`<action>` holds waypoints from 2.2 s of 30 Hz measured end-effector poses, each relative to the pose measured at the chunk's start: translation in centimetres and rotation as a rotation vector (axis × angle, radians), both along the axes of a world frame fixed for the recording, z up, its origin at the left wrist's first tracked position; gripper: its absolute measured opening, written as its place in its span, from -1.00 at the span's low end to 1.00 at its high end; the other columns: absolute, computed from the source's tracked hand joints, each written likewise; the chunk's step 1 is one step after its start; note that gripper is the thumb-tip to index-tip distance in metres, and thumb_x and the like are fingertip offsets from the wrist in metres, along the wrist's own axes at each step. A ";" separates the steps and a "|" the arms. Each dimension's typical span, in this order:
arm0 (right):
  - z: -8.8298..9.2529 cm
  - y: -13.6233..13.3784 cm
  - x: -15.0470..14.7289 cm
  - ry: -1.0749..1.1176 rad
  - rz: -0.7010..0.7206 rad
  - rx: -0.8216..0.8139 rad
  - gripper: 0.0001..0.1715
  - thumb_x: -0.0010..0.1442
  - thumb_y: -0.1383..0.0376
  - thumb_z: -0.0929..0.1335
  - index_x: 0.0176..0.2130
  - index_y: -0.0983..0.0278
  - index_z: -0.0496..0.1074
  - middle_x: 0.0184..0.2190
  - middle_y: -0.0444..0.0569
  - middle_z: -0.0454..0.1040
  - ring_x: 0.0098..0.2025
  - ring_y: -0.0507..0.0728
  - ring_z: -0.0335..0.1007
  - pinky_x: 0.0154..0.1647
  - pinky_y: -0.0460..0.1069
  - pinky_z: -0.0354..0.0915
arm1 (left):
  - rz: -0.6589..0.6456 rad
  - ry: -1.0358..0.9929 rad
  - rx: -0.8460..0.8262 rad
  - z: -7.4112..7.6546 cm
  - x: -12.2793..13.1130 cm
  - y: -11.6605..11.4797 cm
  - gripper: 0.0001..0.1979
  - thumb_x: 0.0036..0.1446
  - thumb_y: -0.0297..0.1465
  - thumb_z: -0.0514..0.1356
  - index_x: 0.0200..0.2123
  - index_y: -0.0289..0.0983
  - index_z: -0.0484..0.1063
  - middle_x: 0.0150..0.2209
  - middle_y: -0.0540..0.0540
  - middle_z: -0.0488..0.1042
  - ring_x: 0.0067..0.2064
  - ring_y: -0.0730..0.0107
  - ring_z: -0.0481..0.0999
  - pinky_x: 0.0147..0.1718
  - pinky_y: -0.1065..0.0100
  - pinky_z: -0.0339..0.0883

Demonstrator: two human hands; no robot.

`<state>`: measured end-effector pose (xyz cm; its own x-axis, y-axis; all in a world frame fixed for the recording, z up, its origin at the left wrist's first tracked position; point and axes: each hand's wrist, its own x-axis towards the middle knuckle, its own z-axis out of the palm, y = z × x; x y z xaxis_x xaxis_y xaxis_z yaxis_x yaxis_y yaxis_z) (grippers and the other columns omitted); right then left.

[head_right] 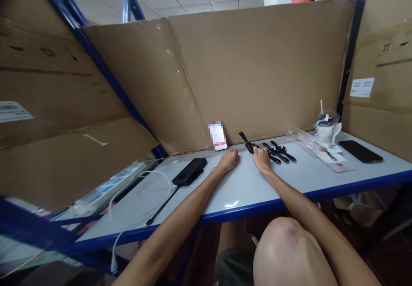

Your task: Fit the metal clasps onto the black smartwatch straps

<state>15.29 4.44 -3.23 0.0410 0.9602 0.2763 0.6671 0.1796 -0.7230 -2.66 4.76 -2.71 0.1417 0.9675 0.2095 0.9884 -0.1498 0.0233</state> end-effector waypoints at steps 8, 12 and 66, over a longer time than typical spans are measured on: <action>0.1 -0.1 0.0 0.001 -0.001 -0.010 -0.39 0.42 0.20 0.07 -0.27 0.33 0.60 -0.30 0.07 0.61 -0.26 0.13 0.48 -0.21 -0.09 0.20 | -0.020 -0.339 0.069 -0.3 -0.6 1.2 -0.74 0.12 -0.56 0.06 -0.15 -0.32 0.47 -0.20 -0.20 0.58 -0.16 0.25 0.53 -0.16 0.31 0.32; 0.3 -0.1 0.0 -0.016 -0.004 -0.017 -0.39 0.42 0.21 0.07 -0.25 0.33 0.61 -0.28 0.08 0.61 -0.23 0.14 0.49 -0.20 -0.09 0.20 | -0.082 -0.410 0.064 -0.4 -0.6 1.4 -0.76 0.07 -0.59 0.10 -0.27 -0.32 0.55 -0.29 -0.16 0.60 -0.23 0.28 0.54 -0.17 0.32 0.35; 1.6 -3.3 -0.8 -0.319 -0.020 0.041 -0.40 0.44 0.16 0.05 -0.09 0.32 0.56 -0.19 0.23 0.60 -0.13 0.20 0.54 -0.12 -0.03 0.29 | -0.335 -0.576 0.220 1.9 3.7 -2.4 -0.87 0.22 -0.47 0.02 -0.17 -0.20 0.27 -0.42 -0.02 0.51 -0.38 0.34 0.48 -0.37 0.39 0.21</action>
